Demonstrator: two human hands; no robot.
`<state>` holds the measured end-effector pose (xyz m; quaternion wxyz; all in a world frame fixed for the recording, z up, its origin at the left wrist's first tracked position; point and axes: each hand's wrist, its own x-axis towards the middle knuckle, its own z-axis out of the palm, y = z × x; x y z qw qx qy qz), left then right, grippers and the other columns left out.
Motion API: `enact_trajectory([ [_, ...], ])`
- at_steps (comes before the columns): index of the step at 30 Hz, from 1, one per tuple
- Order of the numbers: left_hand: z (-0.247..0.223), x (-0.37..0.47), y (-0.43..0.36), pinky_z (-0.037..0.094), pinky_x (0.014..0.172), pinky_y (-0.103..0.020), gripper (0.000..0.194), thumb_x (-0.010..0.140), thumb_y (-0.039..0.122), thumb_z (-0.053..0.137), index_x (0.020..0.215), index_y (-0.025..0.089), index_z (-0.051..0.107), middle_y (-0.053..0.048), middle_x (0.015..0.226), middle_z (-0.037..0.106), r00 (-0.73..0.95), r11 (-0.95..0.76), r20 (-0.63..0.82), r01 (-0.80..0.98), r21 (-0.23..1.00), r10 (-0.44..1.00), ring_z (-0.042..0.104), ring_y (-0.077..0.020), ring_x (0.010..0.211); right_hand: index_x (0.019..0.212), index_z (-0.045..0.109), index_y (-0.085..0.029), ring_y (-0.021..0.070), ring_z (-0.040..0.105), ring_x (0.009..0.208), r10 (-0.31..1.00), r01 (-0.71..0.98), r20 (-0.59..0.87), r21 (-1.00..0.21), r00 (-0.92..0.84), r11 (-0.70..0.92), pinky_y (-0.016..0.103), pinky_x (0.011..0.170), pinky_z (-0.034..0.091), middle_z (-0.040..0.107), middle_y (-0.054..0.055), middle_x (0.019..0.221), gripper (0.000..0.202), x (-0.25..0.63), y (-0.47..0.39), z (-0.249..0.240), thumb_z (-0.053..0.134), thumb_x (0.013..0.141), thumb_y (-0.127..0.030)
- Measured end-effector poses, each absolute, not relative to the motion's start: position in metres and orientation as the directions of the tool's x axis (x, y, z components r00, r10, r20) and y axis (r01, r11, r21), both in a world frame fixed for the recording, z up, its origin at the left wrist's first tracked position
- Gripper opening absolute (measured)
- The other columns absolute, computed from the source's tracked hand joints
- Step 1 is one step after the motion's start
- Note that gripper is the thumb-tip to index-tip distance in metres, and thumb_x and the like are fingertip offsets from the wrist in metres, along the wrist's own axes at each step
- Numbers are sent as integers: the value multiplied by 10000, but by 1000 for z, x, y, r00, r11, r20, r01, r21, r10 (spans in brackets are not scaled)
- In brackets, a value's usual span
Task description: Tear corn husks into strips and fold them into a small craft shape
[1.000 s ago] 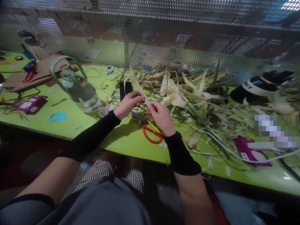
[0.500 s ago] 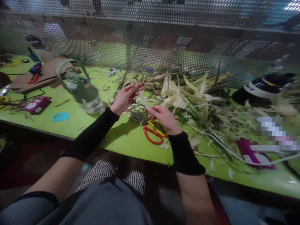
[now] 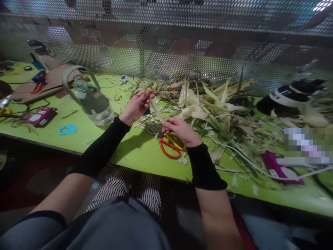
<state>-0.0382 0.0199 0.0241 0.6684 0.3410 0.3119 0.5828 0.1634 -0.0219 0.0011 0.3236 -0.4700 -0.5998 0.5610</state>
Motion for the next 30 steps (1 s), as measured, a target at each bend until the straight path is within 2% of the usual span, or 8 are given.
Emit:
enact_trajectory([
  [6,39,-54,12,414,543,-113,137,986,198,595,965,146,720,4,838,731,116,4,57,-463,886,992,566,0,583,871,777,-211,108,592,636,920,215,-76,-977,-384,10,255,639,485,718,5,700,418,156,-30,1,797,754,-612],
  [11,43,-65,-3,539,775,-182,143,977,286,630,1049,176,687,-7,898,737,99,0,45,-417,909,994,723,-96,906,892,782,-224,129,603,673,900,246,-59,-968,-431,55,281,672,500,734,18,752,379,151,-36,2,764,799,-591],
  [13,44,-70,-9,562,803,-221,183,969,321,646,1078,177,673,-9,876,724,94,1,44,-426,905,995,727,-110,898,932,787,-237,138,610,714,921,275,-13,-956,-389,103,287,688,497,753,26,839,323,152,-34,4,747,832,-541],
  [16,47,-80,-15,558,742,-204,163,980,287,626,1076,162,669,17,772,664,79,-13,51,-423,906,996,685,-72,740,977,780,-253,146,597,728,972,305,152,-931,-179,201,294,688,477,742,16,878,256,162,-29,11,734,846,-468],
  [19,46,-90,-19,483,585,-137,107,970,222,622,1024,151,681,34,720,617,115,2,45,-379,925,992,572,-20,570,841,770,-228,156,576,706,967,462,225,-849,-121,256,312,689,451,710,15,800,213,179,-24,20,800,768,-425],
  [23,34,-96,-16,229,387,-109,58,902,198,691,923,145,697,44,674,575,198,20,55,-357,934,979,389,14,443,792,772,-224,183,572,679,963,677,250,-691,-106,254,350,672,427,706,34,764,232,211,-25,34,789,782,-456],
  [27,19,-96,-8,148,368,-115,24,860,161,685,846,146,696,52,623,539,206,64,4,-322,945,979,310,14,415,790,772,-217,186,540,632,955,801,296,-568,-18,191,362,650,399,679,39,705,255,244,-33,47,781,788,-471],
  [30,10,-94,-2,142,372,-121,106,836,155,678,736,147,643,42,632,552,229,81,-12,-295,952,973,293,11,420,784,770,-225,196,553,653,963,844,270,-511,-26,166,357,649,385,688,40,717,186,261,-38,48,765,794,-410],
])
